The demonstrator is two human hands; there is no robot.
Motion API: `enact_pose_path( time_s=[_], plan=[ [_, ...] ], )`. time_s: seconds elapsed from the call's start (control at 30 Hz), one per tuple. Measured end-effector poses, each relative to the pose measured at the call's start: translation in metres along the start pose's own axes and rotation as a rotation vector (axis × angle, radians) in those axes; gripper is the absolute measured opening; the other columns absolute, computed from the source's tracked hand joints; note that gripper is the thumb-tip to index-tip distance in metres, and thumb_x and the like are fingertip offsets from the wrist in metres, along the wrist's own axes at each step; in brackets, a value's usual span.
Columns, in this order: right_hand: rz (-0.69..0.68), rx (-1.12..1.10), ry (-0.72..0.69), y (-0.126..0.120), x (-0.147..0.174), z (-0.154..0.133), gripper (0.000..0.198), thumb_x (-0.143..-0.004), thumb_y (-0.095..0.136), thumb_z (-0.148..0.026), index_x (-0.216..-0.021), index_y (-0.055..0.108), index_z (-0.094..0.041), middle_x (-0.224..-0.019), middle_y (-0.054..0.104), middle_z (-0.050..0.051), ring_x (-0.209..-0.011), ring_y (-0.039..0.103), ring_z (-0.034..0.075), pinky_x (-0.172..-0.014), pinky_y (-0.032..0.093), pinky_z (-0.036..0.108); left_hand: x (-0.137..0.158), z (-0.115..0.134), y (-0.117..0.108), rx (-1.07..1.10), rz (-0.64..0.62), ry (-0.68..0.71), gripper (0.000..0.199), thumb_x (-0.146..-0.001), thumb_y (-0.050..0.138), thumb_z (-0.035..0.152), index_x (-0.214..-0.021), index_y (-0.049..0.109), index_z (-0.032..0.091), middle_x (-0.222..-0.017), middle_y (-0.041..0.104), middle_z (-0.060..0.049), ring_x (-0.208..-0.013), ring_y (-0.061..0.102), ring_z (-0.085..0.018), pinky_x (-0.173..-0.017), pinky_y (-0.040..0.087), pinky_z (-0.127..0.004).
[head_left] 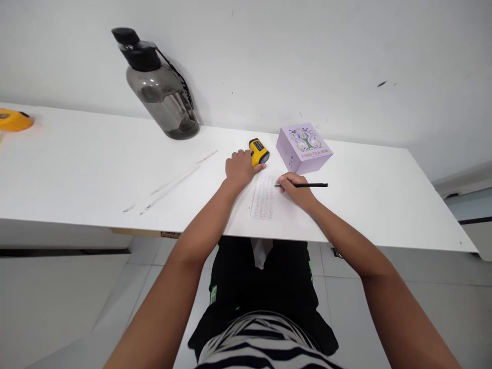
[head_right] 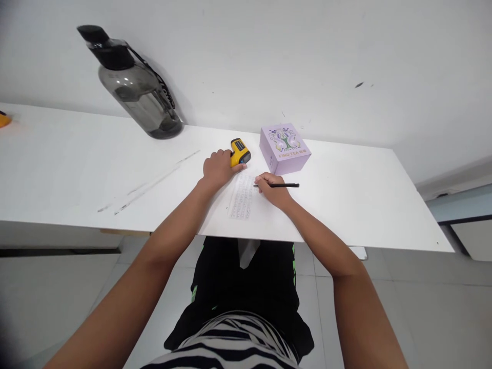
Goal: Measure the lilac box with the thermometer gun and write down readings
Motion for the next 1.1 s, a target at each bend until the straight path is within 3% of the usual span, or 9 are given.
enact_pose_path(
  time_s=[0.17, 0.4, 0.77, 1.1],
  plan=[
    [-0.007, 0.091, -0.021, 0.0023, -0.0007, -0.0011, 0.039, -0.086, 0.056, -0.046, -0.059, 0.063, -0.019, -0.06, 0.064, 0.002, -0.062, 0.057, 0.015, -0.063, 0.043, 0.029, -0.0013, -0.0001, 0.0016, -0.013, -0.016, -0.009, 0.062, -0.087, 0.045, 0.07, -0.127, 0.052, 0.022, -0.127, 0.058, -0.014, -0.117, 0.051, -0.032, -0.091, 0.043, -0.042],
    [-0.029, 0.137, -0.062, 0.0046, -0.0008, -0.0005, 0.037, -0.087, 0.054, -0.044, -0.061, 0.063, -0.02, -0.064, 0.067, 0.002, -0.065, 0.059, 0.017, -0.064, 0.043, 0.03, 0.0002, 0.0014, 0.0001, -0.009, -0.021, -0.005, 0.06, -0.088, 0.047, 0.067, -0.127, 0.051, 0.021, -0.127, 0.058, -0.015, -0.117, 0.051, -0.033, -0.091, 0.043, -0.042],
    [-0.006, 0.168, -0.083, 0.0052, 0.0003, -0.0025, 0.04, -0.087, 0.052, -0.044, -0.055, 0.051, -0.02, -0.055, 0.054, 0.0, -0.057, 0.049, 0.014, -0.058, 0.036, 0.029, 0.0001, 0.0016, 0.001, 0.0, -0.016, 0.002, 0.062, -0.088, 0.048, 0.067, -0.127, 0.051, 0.02, -0.127, 0.058, -0.015, -0.116, 0.051, -0.033, -0.09, 0.043, -0.042],
    [-0.012, 0.156, -0.092, 0.0057, 0.0005, -0.003, 0.038, -0.087, 0.052, -0.042, -0.056, 0.054, -0.02, -0.056, 0.056, 0.0, -0.058, 0.05, 0.014, -0.058, 0.036, 0.029, 0.0002, 0.0021, 0.0021, -0.016, -0.038, -0.006, 0.06, -0.089, 0.044, 0.067, -0.129, 0.049, 0.023, -0.128, 0.056, -0.014, -0.118, 0.049, -0.033, -0.093, 0.042, -0.043]
  ],
)
Point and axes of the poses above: each hand's wrist, its own x-axis away from the middle knuckle, its own y-axis out of the palm, z = x × y, the point moved 9 cm from there along -x, towards the middle knuckle
